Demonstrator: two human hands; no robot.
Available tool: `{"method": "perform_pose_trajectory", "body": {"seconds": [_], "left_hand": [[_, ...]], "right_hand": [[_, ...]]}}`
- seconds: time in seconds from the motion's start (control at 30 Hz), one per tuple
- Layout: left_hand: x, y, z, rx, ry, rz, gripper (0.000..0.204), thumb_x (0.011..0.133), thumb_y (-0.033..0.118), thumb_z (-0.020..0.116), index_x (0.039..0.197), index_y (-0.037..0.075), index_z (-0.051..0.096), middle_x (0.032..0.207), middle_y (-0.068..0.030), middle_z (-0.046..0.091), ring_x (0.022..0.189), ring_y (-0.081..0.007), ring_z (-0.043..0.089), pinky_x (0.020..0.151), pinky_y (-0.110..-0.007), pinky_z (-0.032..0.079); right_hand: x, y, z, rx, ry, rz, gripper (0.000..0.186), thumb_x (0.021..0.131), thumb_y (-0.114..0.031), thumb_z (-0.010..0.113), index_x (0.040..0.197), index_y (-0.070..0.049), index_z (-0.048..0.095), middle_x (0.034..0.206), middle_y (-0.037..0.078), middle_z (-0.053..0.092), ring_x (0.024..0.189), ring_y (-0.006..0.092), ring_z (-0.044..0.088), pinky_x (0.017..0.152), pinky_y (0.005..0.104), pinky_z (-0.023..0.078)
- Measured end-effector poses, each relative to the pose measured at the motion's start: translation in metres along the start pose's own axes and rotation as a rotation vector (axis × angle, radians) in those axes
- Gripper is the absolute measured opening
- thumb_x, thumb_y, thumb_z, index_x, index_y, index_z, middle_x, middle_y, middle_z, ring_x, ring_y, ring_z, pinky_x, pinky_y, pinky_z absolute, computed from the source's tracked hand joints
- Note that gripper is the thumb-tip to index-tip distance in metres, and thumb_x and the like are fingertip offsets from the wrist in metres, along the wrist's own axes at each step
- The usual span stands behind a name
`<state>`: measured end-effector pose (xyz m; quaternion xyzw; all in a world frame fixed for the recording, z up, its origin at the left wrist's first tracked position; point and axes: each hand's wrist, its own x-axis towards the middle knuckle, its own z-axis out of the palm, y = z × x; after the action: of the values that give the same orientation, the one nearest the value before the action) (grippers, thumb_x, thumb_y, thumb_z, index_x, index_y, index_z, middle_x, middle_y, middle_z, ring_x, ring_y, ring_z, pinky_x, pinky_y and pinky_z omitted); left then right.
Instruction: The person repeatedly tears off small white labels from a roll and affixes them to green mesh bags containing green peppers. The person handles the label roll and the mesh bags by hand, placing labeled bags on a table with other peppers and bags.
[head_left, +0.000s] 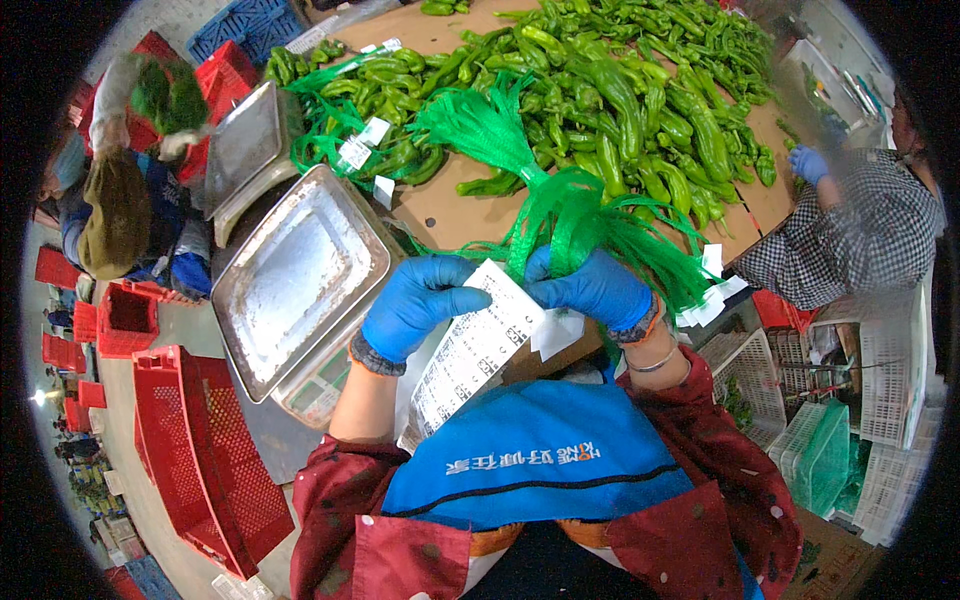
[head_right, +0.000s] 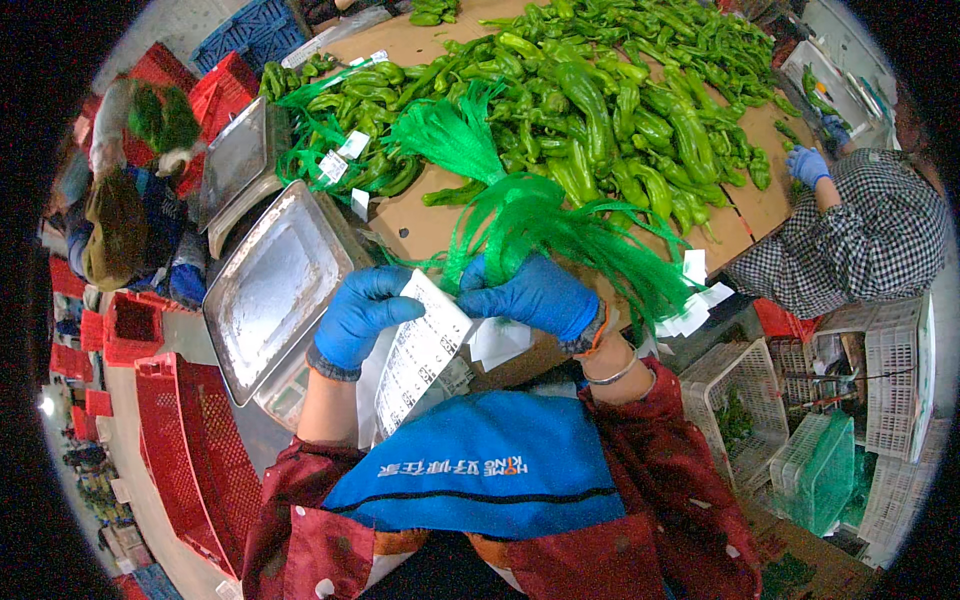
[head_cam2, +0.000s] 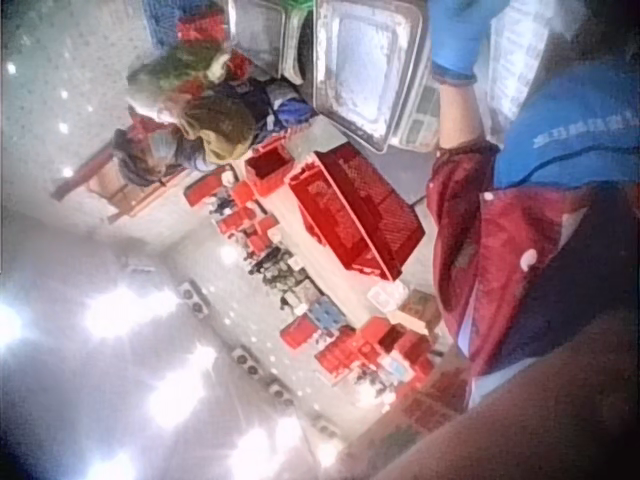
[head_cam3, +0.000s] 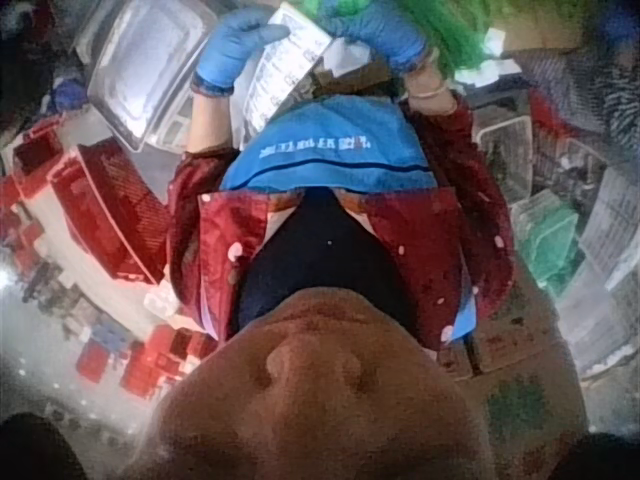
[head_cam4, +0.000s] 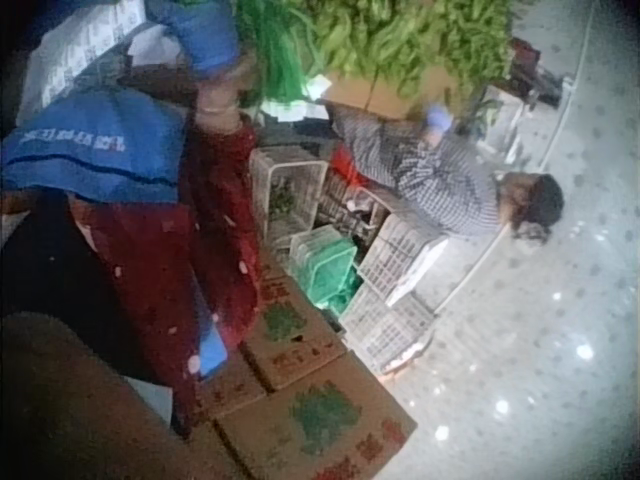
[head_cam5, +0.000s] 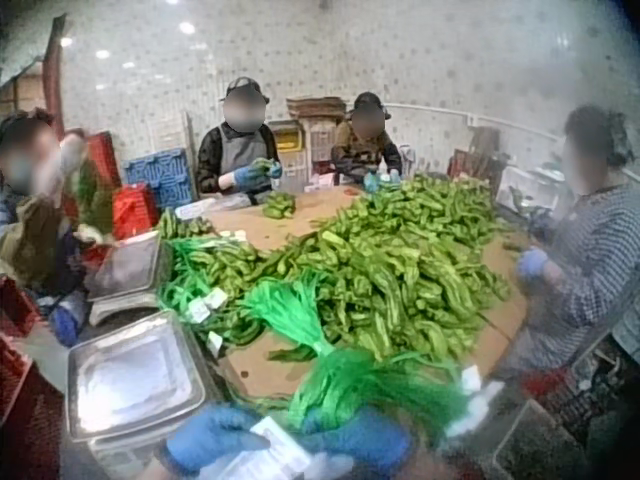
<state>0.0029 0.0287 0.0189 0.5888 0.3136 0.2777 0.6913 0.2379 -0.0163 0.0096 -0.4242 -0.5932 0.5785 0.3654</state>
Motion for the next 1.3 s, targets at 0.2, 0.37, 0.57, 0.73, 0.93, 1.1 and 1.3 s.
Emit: {"method": "perform_pose_trajectory", "body": {"seconds": [0.2,0.37,0.57,0.73,0.93,1.1,1.3], "left_hand": [[-0.001,-0.010,-0.021,-0.052,0.126,-0.023,0.019,0.076,0.006,0.072,0.092,-0.002,0.068,0.085,-0.0050,0.067,0.079,-0.0114,0.060,0.074,-0.026,0.048],[-0.003,-0.011,-0.025,0.083,0.040,0.111,0.018,0.073,0.005,0.073,0.089,-0.002,0.068,0.085,-0.0080,0.066,0.077,-0.0121,0.061,0.071,-0.026,0.048],[-0.004,-0.005,-0.017,0.201,-0.040,0.053,0.020,0.072,0.005,0.075,0.090,-0.002,0.068,0.085,-0.0087,0.066,0.079,-0.0127,0.061,0.069,-0.026,0.048],[-0.002,-0.003,-0.017,0.208,-0.047,0.097,0.021,0.072,0.005,0.075,0.091,-0.001,0.068,0.085,-0.0089,0.066,0.079,-0.0127,0.061,0.069,-0.026,0.048],[-0.001,-0.011,-0.024,0.083,-0.107,0.058,0.021,0.073,0.005,0.074,0.091,-0.002,0.068,0.086,-0.0074,0.066,0.079,-0.0131,0.061,0.071,-0.027,0.048],[0.003,-0.023,-0.030,-0.108,-0.111,0.064,0.021,0.074,0.009,0.071,0.091,-0.003,0.067,0.086,-0.0082,0.067,0.080,-0.0150,0.062,0.073,-0.028,0.049],[0.002,-0.035,-0.024,-0.458,0.045,-0.018,0.024,0.072,0.011,0.069,0.093,-0.001,0.066,0.090,-0.0109,0.068,0.078,-0.0199,0.065,0.073,-0.031,0.051]], "right_hand": [[-0.002,-0.003,-0.008,0.211,-0.177,0.111,0.029,0.076,-0.025,0.074,0.085,0.001,0.064,0.082,0.008,0.065,0.061,0.0165,0.061,0.059,0.0285,0.049],[0.002,-0.007,-0.007,0.140,-0.094,0.060,0.026,0.077,-0.022,0.073,0.091,-0.001,0.065,0.086,0.007,0.065,0.071,0.0155,0.061,0.066,0.0287,0.048],[0.010,-0.001,0.011,0.139,0.006,0.013,0.027,0.078,-0.019,0.073,0.099,-0.005,0.065,0.088,0.004,0.064,0.082,0.0119,0.056,0.076,0.0286,0.046],[0.009,0.002,0.004,0.114,-0.061,0.047,0.027,0.078,-0.020,0.073,0.098,-0.005,0.064,0.088,0.003,0.063,0.082,0.0121,0.056,0.076,0.0285,0.045],[0.005,-0.001,0.005,0.163,-0.061,0.020,0.026,0.075,-0.017,0.074,0.096,-0.003,0.065,0.084,0.003,0.064,0.076,0.0117,0.057,0.072,0.0282,0.046],[0.007,-0.003,-0.002,-0.005,-0.164,0.054,0.029,0.073,-0.015,0.075,0.098,-0.002,0.066,0.089,0.004,0.066,0.080,0.0126,0.059,0.074,0.0278,0.047],[0.006,-0.001,0.003,-0.002,-0.110,-0.111,0.029,0.075,-0.017,0.073,0.099,-0.004,0.067,0.090,0.005,0.067,0.081,0.0122,0.059,0.074,0.0276,0.047]]}}
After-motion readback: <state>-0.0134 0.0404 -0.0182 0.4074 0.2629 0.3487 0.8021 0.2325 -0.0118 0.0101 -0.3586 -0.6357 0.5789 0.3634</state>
